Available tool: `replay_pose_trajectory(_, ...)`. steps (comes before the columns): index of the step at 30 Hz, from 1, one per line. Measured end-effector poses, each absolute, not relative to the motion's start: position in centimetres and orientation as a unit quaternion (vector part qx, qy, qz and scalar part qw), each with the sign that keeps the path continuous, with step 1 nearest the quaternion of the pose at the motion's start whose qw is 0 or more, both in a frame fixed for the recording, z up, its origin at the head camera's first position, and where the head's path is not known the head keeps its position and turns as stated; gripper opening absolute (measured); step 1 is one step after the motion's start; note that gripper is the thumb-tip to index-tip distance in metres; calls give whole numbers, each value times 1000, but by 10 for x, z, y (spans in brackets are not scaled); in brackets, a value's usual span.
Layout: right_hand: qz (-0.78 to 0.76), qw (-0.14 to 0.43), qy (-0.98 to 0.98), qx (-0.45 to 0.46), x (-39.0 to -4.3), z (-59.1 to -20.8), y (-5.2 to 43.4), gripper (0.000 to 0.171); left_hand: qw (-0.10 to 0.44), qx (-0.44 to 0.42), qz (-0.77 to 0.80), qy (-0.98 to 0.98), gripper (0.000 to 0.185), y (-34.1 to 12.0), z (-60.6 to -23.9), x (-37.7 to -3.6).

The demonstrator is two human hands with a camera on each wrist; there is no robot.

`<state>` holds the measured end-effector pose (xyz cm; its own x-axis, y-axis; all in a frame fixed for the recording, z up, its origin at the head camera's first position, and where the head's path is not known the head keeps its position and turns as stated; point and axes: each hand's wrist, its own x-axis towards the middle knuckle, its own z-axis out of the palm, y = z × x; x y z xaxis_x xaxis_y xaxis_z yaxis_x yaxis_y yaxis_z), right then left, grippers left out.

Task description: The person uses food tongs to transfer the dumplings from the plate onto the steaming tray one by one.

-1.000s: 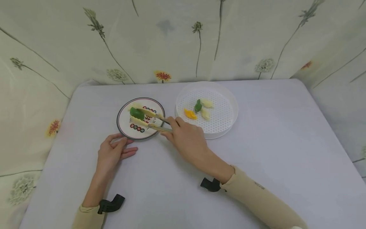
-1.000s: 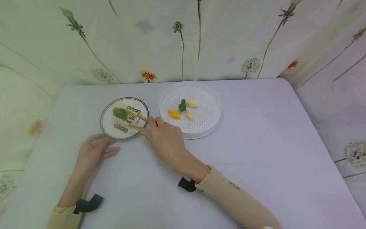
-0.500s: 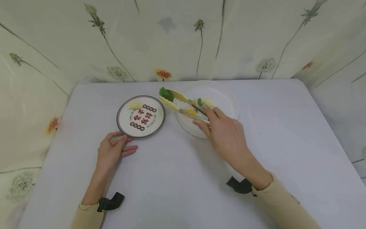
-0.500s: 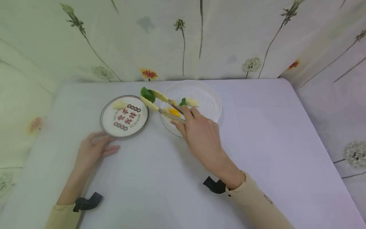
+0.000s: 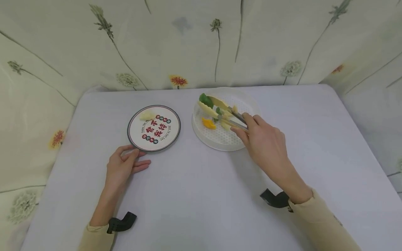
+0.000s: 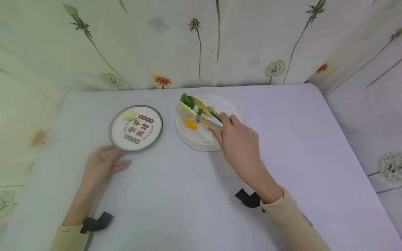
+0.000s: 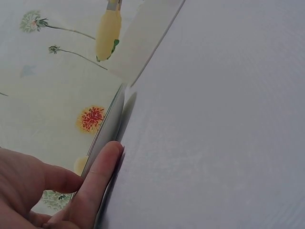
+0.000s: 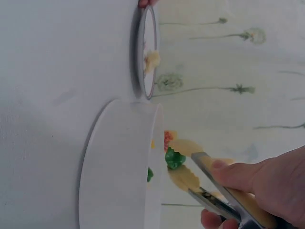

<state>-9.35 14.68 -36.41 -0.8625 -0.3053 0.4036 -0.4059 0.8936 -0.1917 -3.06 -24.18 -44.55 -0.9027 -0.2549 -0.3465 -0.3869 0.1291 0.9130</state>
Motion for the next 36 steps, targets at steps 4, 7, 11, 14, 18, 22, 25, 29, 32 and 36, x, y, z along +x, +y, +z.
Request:
replay_pose_trajectory(4, 126, 165, -961, 183, -96, -369, 146, 50, 52, -212, 619, 755, 57, -242, -446, -30)
replay_pose_trajectory(7, 116, 152, -964, 183, -96, -371, 145, 52, 52, -211, 615, 758, 58, -242, -446, -29)
replay_pose_trajectory(11, 114, 170, -961, 189, -95, -372, 145, 53, 48, -208, 619, 756, 57, -242, -446, -28)
replay_pose_trajectory(14, 116, 196, -954, 195, -94, -371, 145, 53, 47, -206, 620, 755, 57, -242, -447, -28)
replay_pose_trajectory(18, 119, 201, -953, 195, -92, -367, 142, 54, 47, -206, 620, 755, 56, -242, -448, -27)
replay_pose_trajectory(22, 116, 175, -959, 192, -88, -363, 134, 57, 49, -209, 624, 751, 57, -241, -450, -25)
replay_pose_trajectory(25, 116, 157, -961, 194, -85, -361, 127, 58, 55, -213, 624, 750, 58, -240, -451, -23)
replay_pose_trajectory(29, 124, 153, -960, 200, -83, -360, 117, 61, 56, -213, 623, 750, 57, -240, -450, -22)
replay_pose_trajectory(32, 138, 150, -957, 207, -83, -359, 107, 64, 51, -211, 623, 752, 56, -240, -450, -22)
replay_pose_trajectory(36, 150, 146, -951, 226, -85, -358, 91, 68, 48, -207, 625, 751, 56, -239, -449, -24)
